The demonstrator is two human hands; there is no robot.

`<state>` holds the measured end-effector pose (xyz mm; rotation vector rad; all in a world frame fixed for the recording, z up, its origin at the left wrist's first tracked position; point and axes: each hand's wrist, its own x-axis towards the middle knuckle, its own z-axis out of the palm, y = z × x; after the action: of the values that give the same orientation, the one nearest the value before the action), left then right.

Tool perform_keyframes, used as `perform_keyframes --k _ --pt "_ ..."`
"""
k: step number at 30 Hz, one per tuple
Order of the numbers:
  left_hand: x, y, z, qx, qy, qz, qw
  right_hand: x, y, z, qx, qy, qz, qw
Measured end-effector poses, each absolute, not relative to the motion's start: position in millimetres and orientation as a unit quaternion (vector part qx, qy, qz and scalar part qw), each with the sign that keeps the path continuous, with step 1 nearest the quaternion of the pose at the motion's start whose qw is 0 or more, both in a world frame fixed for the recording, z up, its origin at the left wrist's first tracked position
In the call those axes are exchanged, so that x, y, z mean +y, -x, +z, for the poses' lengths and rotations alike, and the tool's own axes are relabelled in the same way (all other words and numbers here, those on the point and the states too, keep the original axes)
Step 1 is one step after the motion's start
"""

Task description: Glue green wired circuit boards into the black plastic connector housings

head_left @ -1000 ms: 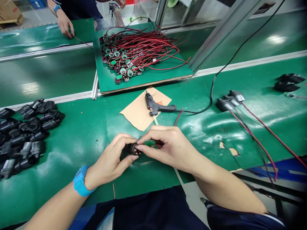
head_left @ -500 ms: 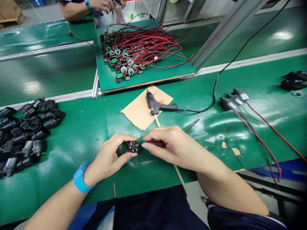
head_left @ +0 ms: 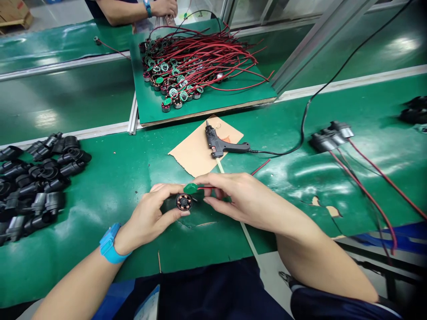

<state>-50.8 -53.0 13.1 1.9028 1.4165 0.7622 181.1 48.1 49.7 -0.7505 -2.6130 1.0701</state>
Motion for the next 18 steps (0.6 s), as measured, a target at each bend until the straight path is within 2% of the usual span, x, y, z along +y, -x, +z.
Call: perform_keyframes --k 5,10,14,18 --pt "-50.9 53.4 8.3 0.525 -0.767 0.26 0.262 53.9 -180.0 43.3 -0.907 0.254 0.324 0.095" --pt "-46.3 54.7 3.9 0.535 -0.776 0.252 0.221 57.9 -178.6 34.0 -0.896 0.236 0.361 0.1" --pt "-43.4 53.8 1.3 0.507 -0.793 0.253 0.223 56.9 -176.0 35.5 -0.849 0.232 0.467 0.091" --pt "-47.8 50.7 2.2 0.486 -0.77 0.351 0.217 48.8 -169.2 39.5 -0.746 0.245 0.608 0.12"
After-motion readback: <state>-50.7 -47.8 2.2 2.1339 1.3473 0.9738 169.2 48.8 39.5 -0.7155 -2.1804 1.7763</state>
